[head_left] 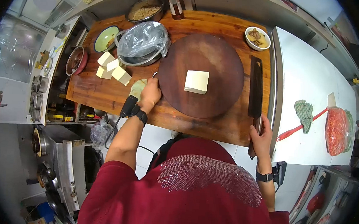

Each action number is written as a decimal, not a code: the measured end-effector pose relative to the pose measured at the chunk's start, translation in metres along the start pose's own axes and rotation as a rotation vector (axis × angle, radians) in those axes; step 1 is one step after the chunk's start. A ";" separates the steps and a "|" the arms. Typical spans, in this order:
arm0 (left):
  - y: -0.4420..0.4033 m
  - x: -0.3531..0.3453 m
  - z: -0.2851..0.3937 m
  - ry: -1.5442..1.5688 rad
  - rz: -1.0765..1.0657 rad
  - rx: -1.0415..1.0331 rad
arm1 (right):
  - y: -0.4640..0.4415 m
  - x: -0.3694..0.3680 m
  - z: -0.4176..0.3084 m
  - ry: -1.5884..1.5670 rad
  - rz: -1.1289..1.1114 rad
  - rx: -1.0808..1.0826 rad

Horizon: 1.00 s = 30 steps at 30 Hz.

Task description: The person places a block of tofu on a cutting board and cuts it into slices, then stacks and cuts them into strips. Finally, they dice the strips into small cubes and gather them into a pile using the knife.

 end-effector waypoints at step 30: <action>0.053 0.006 -0.021 0.306 -0.058 -0.702 | 0.032 -0.059 -0.010 -0.003 -0.063 -0.076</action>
Point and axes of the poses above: each hand's wrist, its own y-axis away from the middle knuckle, its own x-axis out of the back of the hand, z = x × y, the point moved 7 cm from there along -y, towards the middle knuckle
